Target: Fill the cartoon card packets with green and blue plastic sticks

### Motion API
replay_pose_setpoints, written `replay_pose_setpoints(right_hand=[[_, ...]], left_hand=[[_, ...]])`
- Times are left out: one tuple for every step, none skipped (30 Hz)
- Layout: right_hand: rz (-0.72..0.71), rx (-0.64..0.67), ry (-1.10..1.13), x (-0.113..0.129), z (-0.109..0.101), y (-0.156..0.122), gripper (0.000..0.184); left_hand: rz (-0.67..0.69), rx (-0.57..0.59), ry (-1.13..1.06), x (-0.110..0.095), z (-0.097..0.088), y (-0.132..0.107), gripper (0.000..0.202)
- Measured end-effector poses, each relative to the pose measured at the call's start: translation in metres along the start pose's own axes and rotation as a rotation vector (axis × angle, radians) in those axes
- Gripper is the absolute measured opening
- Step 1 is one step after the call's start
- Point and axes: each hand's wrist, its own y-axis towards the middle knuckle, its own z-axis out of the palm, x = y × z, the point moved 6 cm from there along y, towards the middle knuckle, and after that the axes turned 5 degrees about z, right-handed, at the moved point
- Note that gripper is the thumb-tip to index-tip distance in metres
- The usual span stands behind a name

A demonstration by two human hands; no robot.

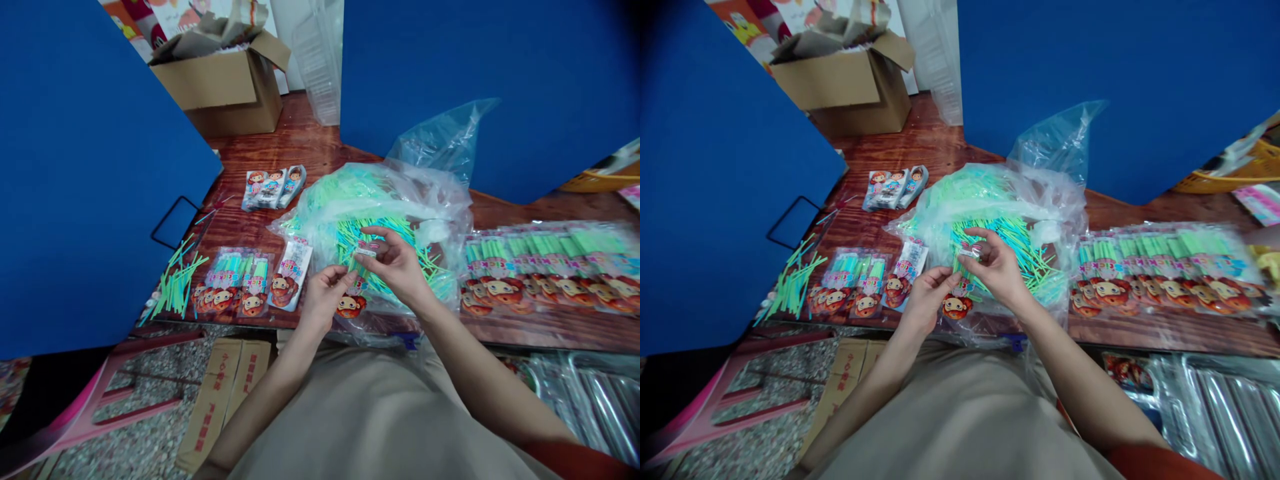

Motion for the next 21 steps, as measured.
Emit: replay_pose_setpoints(right_hand=[[-0.002,-0.002,0.009,0.0,0.0,0.0,0.049],[-0.003,0.0,0.02,-0.001,-0.001,0.001,0.049],[-0.004,0.005,0.031,-0.001,-0.001,0.001,0.048],[-0.004,0.011,0.042,-0.001,-0.001,0.001,0.048],[-0.004,0.014,0.048,-0.001,-0.001,0.001,0.048],[-0.004,0.013,0.047,-0.001,-0.002,0.001,0.048],[-0.004,0.009,0.039,-0.001,-0.002,0.001,0.048],[-0.003,0.004,0.028,0.0,-0.002,0.001,0.047],[-0.004,-0.001,0.017,0.0,-0.002,0.001,0.046],[-0.004,-0.003,0.007,0.001,-0.002,0.001,0.046],[-0.002,-0.003,0.002,0.002,-0.001,0.001,0.046],[-0.001,-0.003,0.0,0.002,-0.001,0.001,0.047],[0.003,-0.004,-0.001,0.002,0.0,0.0,0.047],[0.008,-0.006,-0.002,0.001,-0.001,-0.001,0.047],[0.016,-0.009,0.002,0.0,-0.002,-0.002,0.047],[0.023,-0.014,0.0,-0.002,-0.004,-0.002,0.045],[0.034,-0.027,0.013,-0.005,-0.007,-0.002,0.043],[0.046,-0.037,0.044,-0.009,-0.012,-0.001,0.042],[0.062,-0.061,0.059,-0.013,-0.018,0.0,0.042],[0.071,-0.111,0.045,-0.018,-0.026,0.003,0.04],[0.08,-0.148,0.007,-0.023,-0.034,0.006,0.04]], left_hand=[[0.003,0.003,0.006,0.0,0.0,0.0,0.033],[0.005,0.006,0.011,-0.001,0.001,0.0,0.033],[0.008,0.008,0.018,-0.001,0.001,0.0,0.034],[0.011,0.014,0.026,-0.002,0.001,0.0,0.034],[0.014,0.021,0.033,-0.003,0.002,0.0,0.034],[0.018,0.028,0.038,-0.003,0.002,0.0,0.034],[0.022,0.032,0.039,-0.003,0.002,0.0,0.034],[0.026,0.034,0.037,-0.003,0.002,0.0,0.034],[0.03,0.033,0.035,-0.002,0.002,0.0,0.034],[0.034,0.028,0.034,-0.001,0.001,0.001,0.034],[0.041,0.022,0.038,0.0,0.0,0.001,0.034],[0.05,0.015,0.049,0.001,-0.001,0.001,0.033],[0.058,0.012,0.062,0.002,-0.002,0.0,0.032],[0.065,0.014,0.075,0.001,-0.003,0.0,0.032],[0.073,0.016,0.084,-0.001,-0.005,0.0,0.031],[0.084,0.015,0.092,-0.006,-0.01,0.0,0.031],[0.102,0.006,0.101,-0.012,-0.017,0.0,0.031],[0.126,-0.015,0.113,-0.021,-0.027,0.0,0.031],[0.159,-0.05,0.133,-0.031,-0.041,0.001,0.032],[0.195,-0.098,0.161,-0.043,-0.059,0.002,0.032],[0.232,-0.157,0.193,-0.054,-0.08,0.003,0.032]])
